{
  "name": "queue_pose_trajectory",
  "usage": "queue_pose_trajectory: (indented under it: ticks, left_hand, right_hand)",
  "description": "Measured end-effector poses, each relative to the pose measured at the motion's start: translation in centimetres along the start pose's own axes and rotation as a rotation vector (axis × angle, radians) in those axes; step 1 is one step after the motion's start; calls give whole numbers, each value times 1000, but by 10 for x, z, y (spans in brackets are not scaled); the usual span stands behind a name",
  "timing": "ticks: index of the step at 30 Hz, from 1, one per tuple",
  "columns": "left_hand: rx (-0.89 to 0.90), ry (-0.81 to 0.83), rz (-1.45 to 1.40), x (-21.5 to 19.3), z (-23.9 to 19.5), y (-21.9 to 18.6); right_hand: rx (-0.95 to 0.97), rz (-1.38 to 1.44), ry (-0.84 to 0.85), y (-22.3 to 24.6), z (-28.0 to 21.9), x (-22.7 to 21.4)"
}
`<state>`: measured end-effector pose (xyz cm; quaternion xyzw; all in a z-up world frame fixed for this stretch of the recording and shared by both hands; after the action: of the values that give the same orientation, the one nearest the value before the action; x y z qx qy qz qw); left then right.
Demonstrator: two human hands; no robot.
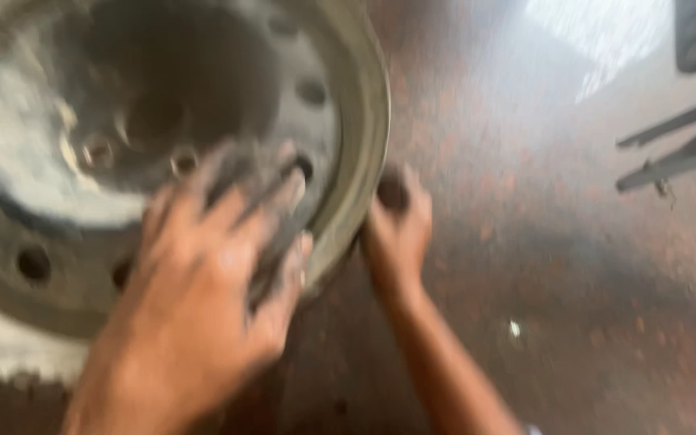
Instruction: The person scrubs the inner surface of a metal wheel rim using a small abrasive pad held in the right hand while stabilizing the rim with the left hand. The person rotates the rim to access different sections and continues scrubbing the same area repeatedly.
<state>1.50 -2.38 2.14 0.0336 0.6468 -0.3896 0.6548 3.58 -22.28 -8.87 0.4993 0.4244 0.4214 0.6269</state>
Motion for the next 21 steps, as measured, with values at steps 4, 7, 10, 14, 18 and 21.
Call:
queue_pose_trajectory:
  ticks: [4,7,10,14,18,21]
  left_hand:
    - [109,-80,144,-1,7,1]
    - [2,27,29,6,-5,-2]
    - [47,-31,71,-6,10,-1]
    - [103,-62,132,6,2,7]
    - [13,19,72,1,4,1]
    - [129,-103,152,-4,12,-3]
  right_hand:
    - [-48,-78,-20,-6,14,10]
    - [17,94,112,-21,37,-2]
    - [-9,-2,23,-10,11,-2]
    - [16,5,127,-24,48,0]
    - [-130,-39,99,-7,15,-5]
    - [-195,-248,-134,10,-43,17]
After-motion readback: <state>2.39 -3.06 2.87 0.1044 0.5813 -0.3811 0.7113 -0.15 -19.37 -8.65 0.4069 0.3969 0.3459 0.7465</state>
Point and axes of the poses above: each hand's wrist, its own z-axis towards the middle knuckle, its own x-axis out of the palm, y = z × x, the point moved 3 cm from there along z, towards the middle knuckle, and after that the axes turned 9 degrees about y, right-handed, at the moved point
